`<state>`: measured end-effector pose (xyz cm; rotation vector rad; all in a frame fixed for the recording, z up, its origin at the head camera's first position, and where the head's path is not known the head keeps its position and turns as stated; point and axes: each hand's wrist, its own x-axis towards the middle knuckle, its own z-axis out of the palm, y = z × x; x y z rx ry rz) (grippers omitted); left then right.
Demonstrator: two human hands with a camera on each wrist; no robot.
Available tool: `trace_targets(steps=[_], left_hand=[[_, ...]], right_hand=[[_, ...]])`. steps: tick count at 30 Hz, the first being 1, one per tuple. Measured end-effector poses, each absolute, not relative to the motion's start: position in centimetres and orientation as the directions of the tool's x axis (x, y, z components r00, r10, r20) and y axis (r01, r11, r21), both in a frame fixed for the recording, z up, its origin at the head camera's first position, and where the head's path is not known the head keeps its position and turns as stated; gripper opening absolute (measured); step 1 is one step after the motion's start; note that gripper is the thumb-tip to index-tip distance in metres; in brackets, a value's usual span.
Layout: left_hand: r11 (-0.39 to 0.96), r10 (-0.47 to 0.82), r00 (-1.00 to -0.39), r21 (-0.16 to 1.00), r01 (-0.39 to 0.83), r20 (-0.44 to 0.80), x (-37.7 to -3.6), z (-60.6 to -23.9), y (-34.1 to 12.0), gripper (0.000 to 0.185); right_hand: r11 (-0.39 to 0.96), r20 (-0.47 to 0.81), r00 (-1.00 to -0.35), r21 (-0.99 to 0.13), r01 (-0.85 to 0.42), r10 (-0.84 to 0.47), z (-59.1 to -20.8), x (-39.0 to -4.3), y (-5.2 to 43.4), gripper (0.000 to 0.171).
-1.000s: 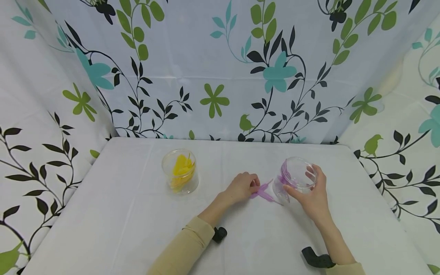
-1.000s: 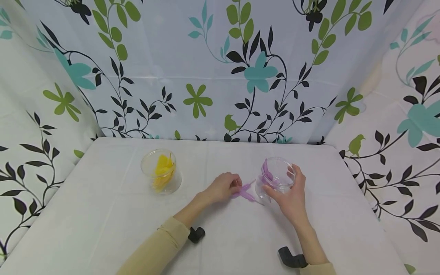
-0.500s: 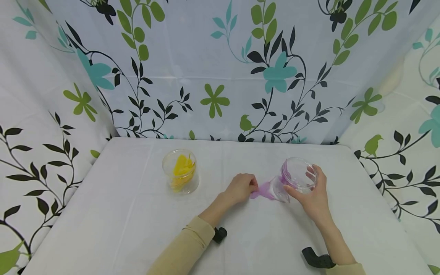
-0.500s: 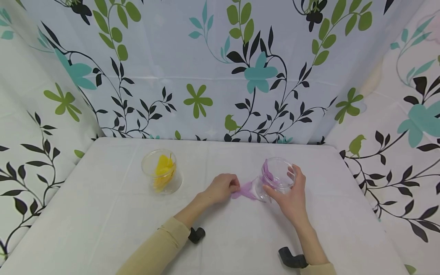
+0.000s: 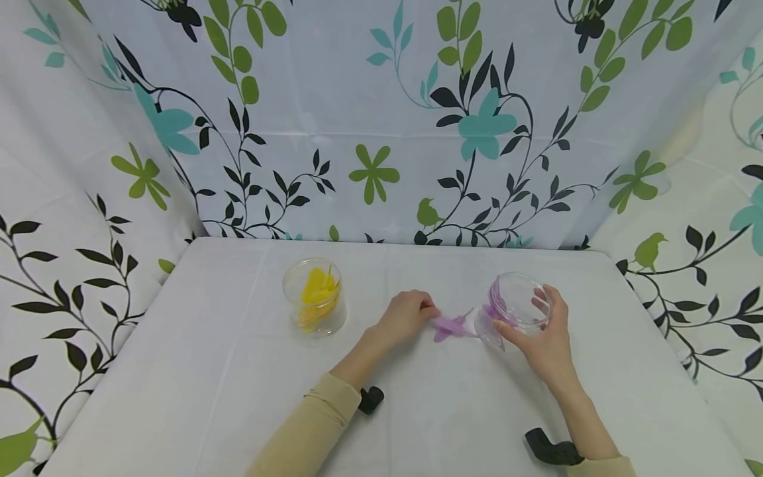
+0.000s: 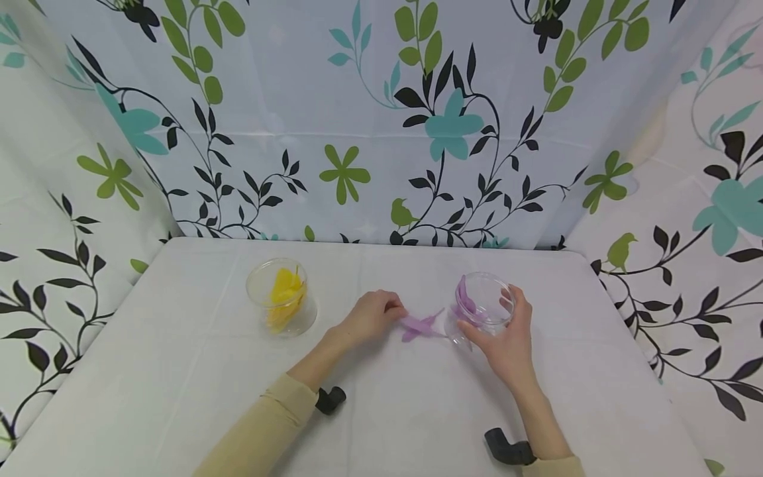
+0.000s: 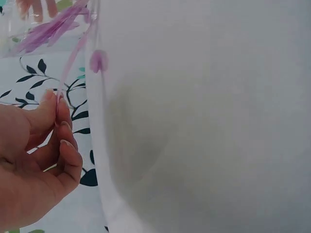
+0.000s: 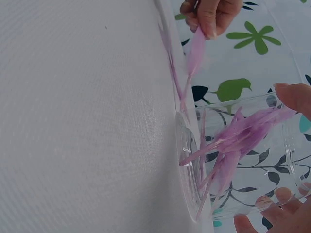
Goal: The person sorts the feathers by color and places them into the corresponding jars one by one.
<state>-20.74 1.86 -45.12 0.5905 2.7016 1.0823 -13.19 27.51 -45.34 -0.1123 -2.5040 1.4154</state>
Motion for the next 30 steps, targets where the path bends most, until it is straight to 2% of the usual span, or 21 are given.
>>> trace_targets(steps=[10, 16, 26, 30], left_hand=[[0.534, 0.363, -0.931, 0.811, 0.239, 0.035, -21.8, -41.0, 0.7, 0.019], [0.48, 0.326, -0.939, 0.838, 0.261, 0.107, -22.2, -38.5, 1.7, 0.021], [0.54, 0.305, -0.94, 0.785, 0.305, 0.155, -22.0, -34.8, 3.9, 0.024], [0.548, 0.298, -0.944, 0.784, 0.293, 0.144, -21.9, -34.6, 4.6, 0.022]], right_hand=[[0.515, 0.192, -0.961, -0.855, -0.064, 0.199, -45.4, -13.3, 27.6, 0.108], [0.511, 0.192, -0.96, -0.857, -0.064, 0.201, -45.5, -13.3, 27.6, 0.108], [0.497, 0.192, -0.96, -0.865, -0.067, 0.204, -45.8, -13.4, 27.5, 0.108], [0.513, 0.195, -0.959, -0.856, -0.065, 0.203, -45.7, -13.4, 27.7, 0.108]])
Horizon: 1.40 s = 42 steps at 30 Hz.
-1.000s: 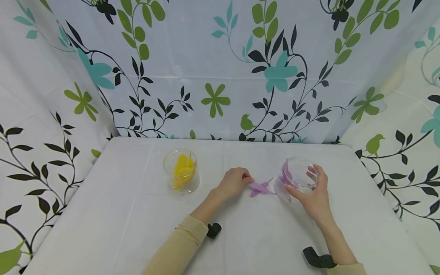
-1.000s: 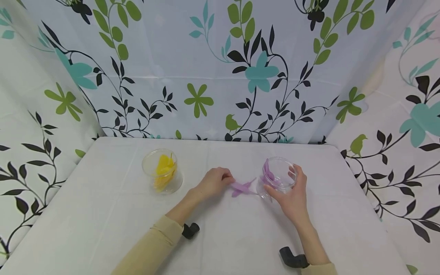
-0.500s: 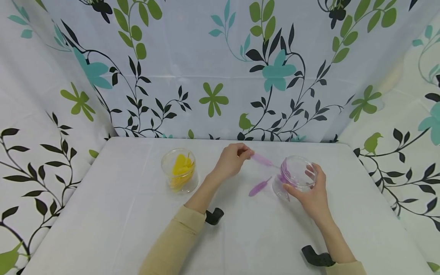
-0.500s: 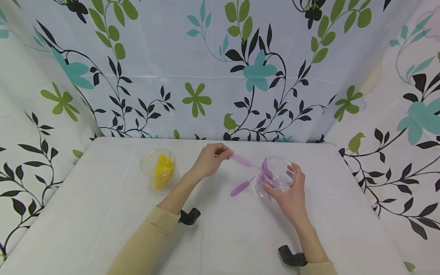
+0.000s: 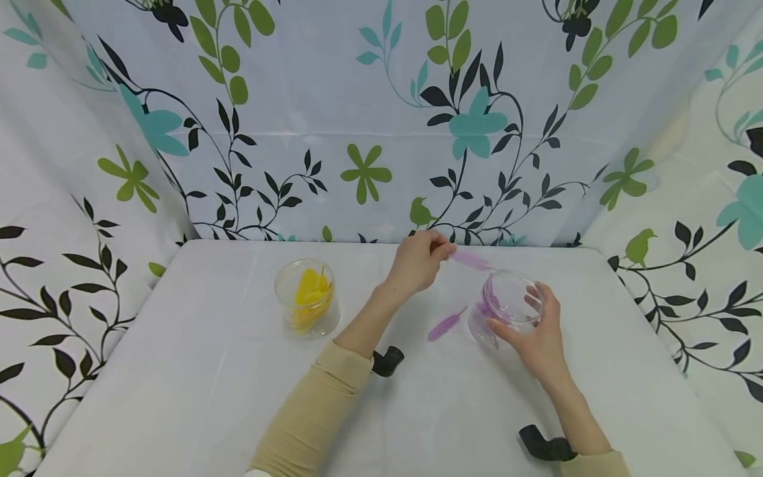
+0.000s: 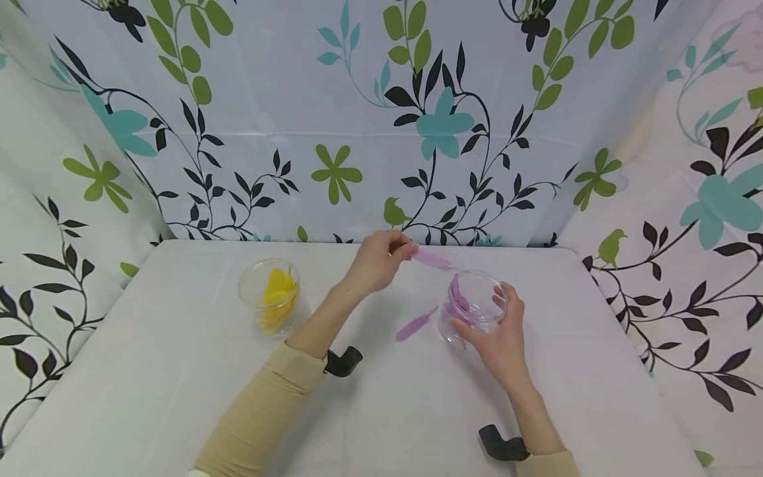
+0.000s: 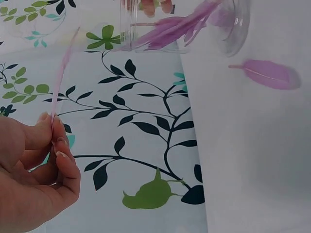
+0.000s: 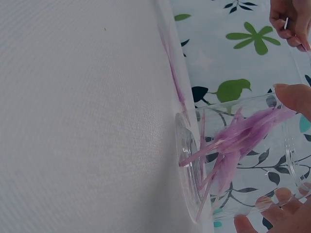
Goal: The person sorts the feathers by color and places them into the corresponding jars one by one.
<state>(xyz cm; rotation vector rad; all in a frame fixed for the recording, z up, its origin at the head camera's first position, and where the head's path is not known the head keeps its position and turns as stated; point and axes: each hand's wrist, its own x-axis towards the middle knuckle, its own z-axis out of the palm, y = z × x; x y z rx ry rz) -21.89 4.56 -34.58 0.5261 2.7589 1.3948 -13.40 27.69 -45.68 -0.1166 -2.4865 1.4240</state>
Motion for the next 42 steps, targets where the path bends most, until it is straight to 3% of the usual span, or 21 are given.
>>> trace_targets(steps=[11, 27, 42], left_hand=[[0.508, 0.359, -0.933, 0.831, 0.225, 0.033, -21.7, -37.9, 8.2, 0.021], [0.273, 0.319, -0.947, 0.959, 0.073, -0.019, -21.6, -42.0, 9.5, 0.033], [0.543, 0.241, -0.966, 0.838, 0.053, -0.095, -19.5, -46.4, 4.7, 0.034]], right_hand=[[0.501, 0.176, -0.963, -0.864, -0.051, 0.206, -45.3, -13.3, 27.6, 0.108], [0.518, 0.189, -0.96, -0.853, -0.057, 0.206, -45.5, -13.4, 27.6, 0.108], [0.51, 0.195, -0.96, -0.857, -0.068, 0.199, -45.7, -13.3, 27.6, 0.108]])
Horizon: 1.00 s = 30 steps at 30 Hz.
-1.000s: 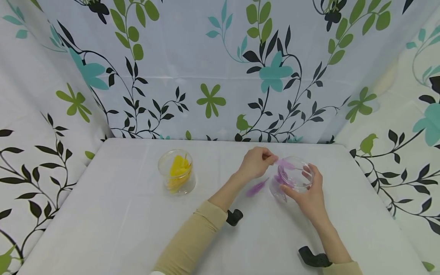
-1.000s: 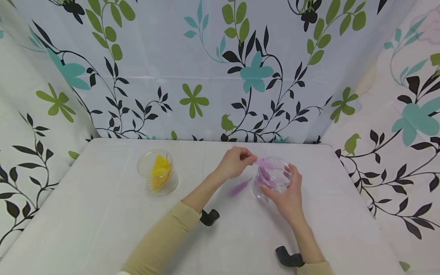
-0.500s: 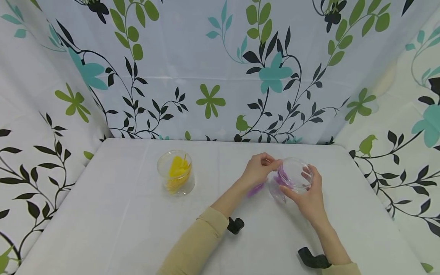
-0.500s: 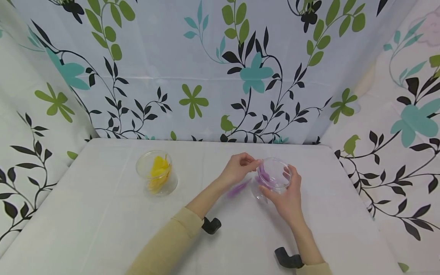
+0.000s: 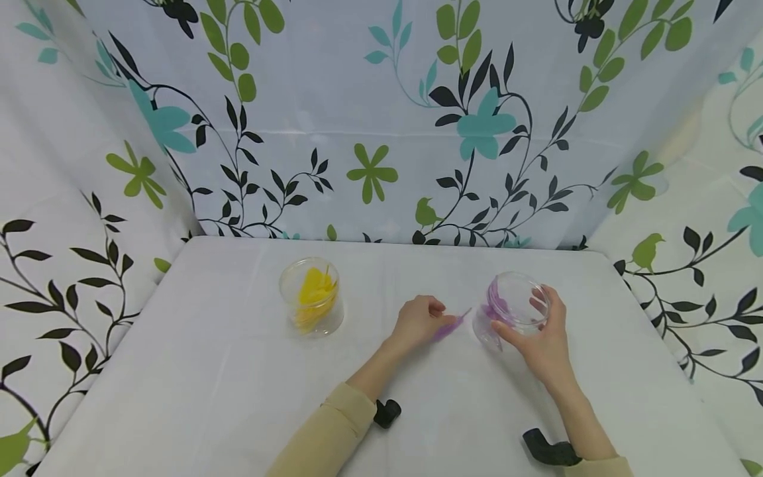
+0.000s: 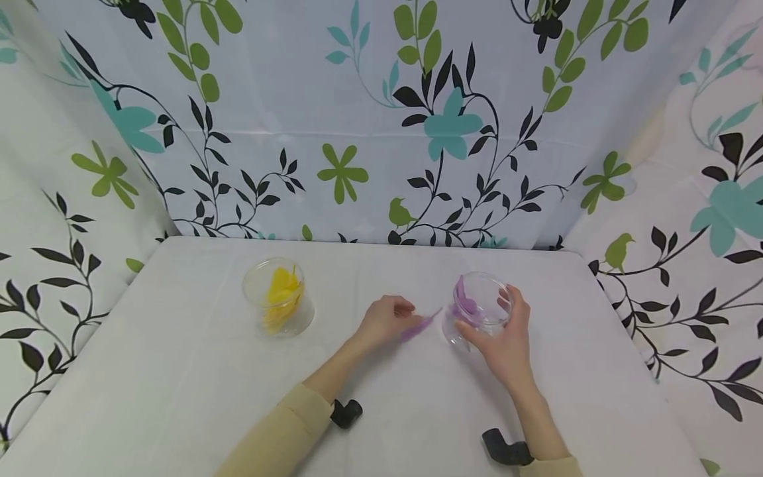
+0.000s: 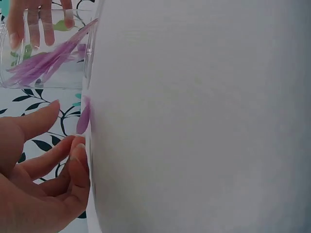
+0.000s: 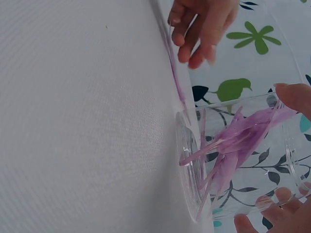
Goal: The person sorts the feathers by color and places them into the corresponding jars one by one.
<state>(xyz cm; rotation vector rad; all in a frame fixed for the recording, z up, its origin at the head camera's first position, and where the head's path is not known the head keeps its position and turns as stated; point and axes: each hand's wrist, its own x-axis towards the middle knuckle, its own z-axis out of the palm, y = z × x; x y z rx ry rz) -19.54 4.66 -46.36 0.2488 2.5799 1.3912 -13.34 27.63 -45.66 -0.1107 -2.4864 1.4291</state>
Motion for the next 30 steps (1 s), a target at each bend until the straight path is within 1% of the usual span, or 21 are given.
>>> trace_targets(steps=[6, 11, 16, 19, 23, 27, 30], left_hand=[[0.647, 0.271, -0.96, 0.751, 0.132, -0.066, -18.5, -46.5, 4.3, 0.028], [0.679, 0.296, -0.954, 0.711, 0.181, -0.039, -18.0, -46.1, 4.3, 0.019], [0.688, 0.297, -0.954, 0.701, 0.191, -0.032, -18.2, -46.3, 4.3, 0.007], [0.661, 0.291, -0.956, 0.732, 0.167, -0.045, -18.5, -46.6, 4.0, 0.008], [0.583, 0.279, -0.957, 0.805, 0.105, -0.077, -19.0, -46.4, 3.6, 0.014], [0.495, 0.276, -0.956, 0.867, 0.056, -0.095, -19.5, -45.5, 3.3, 0.022], [0.451, 0.282, -0.956, 0.891, 0.055, -0.084, -19.8, -44.2, 3.3, 0.026]], right_hand=[[0.517, 0.194, -0.96, -0.854, -0.064, 0.202, -45.6, -13.2, 27.7, 0.108], [0.525, 0.195, -0.96, -0.849, -0.062, 0.201, -45.5, -13.3, 27.6, 0.108], [0.516, 0.189, -0.962, -0.854, -0.062, 0.197, -45.5, -13.3, 27.5, 0.108], [0.51, 0.187, -0.963, -0.858, -0.063, 0.195, -45.5, -13.4, 27.5, 0.108], [0.508, 0.19, -0.962, -0.859, -0.065, 0.198, -45.5, -13.4, 27.5, 0.108], [0.511, 0.192, -0.961, -0.857, -0.065, 0.198, -45.5, -13.3, 27.5, 0.108], [0.513, 0.186, -0.962, -0.856, -0.06, 0.199, -45.5, -13.3, 27.5, 0.108]])
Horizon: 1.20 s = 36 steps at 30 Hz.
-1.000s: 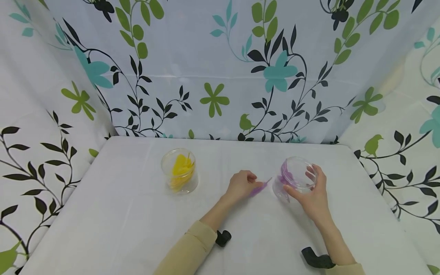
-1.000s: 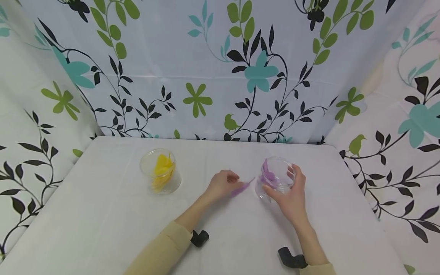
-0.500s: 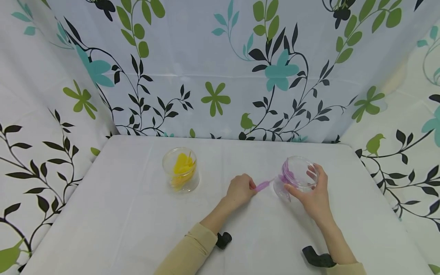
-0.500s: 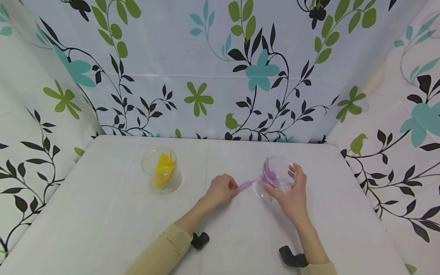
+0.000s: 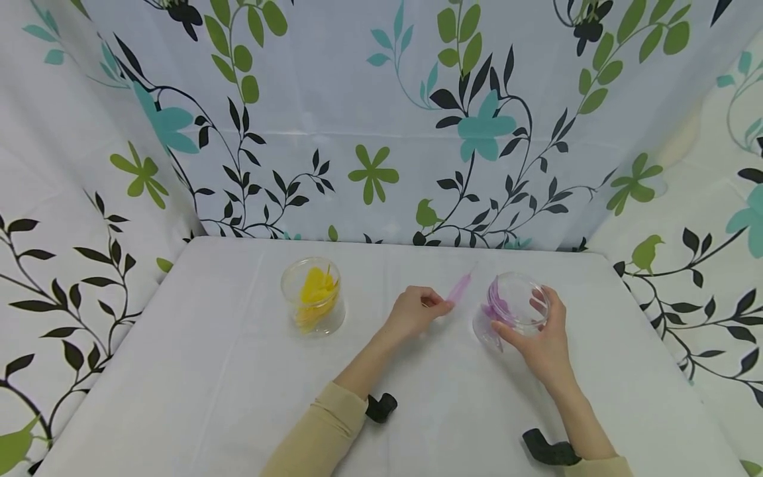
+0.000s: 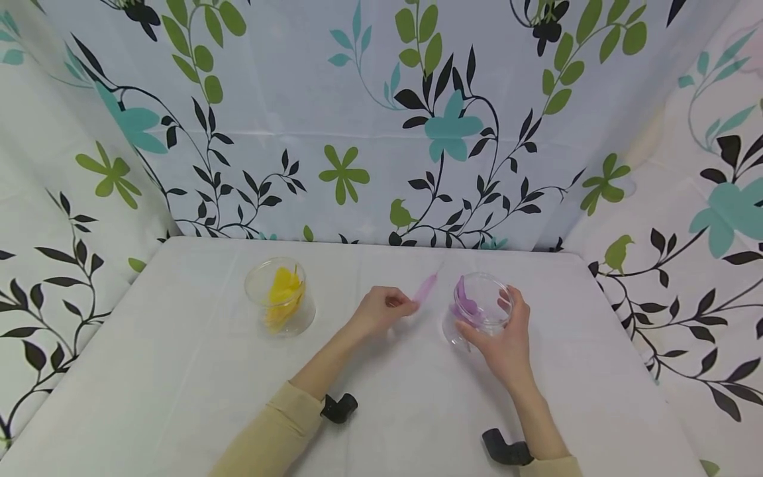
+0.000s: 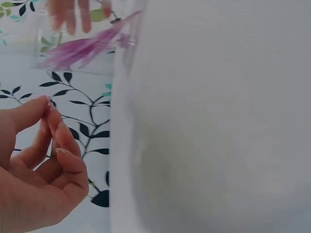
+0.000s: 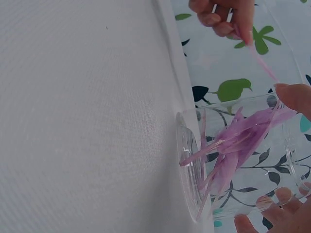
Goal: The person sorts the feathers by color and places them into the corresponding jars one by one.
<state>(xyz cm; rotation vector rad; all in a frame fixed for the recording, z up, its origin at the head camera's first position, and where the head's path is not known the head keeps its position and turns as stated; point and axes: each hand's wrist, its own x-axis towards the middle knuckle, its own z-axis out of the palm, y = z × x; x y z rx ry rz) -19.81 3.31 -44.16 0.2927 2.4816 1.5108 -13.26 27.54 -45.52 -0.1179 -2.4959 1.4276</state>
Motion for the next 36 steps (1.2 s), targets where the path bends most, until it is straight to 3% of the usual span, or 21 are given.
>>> trace_targets(steps=[8, 19, 36], left_hand=[[0.429, 0.365, -0.929, 0.897, 0.109, -0.062, -20.0, -40.7, 4.9, 0.03], [0.373, 0.488, -0.857, 0.927, 0.034, -0.165, -19.7, -39.0, 7.9, 0.03], [0.349, 0.366, -0.904, 0.933, -0.086, -0.22, -20.2, -40.6, 10.1, 0.034]], right_hand=[[0.505, 0.178, -0.963, -0.862, -0.053, 0.203, -45.6, -13.2, 27.6, 0.108], [0.496, 0.181, -0.963, -0.866, -0.059, 0.201, -45.6, -13.2, 27.5, 0.106], [0.523, 0.203, -0.959, -0.849, -0.071, 0.199, -45.8, -13.3, 27.5, 0.105]])
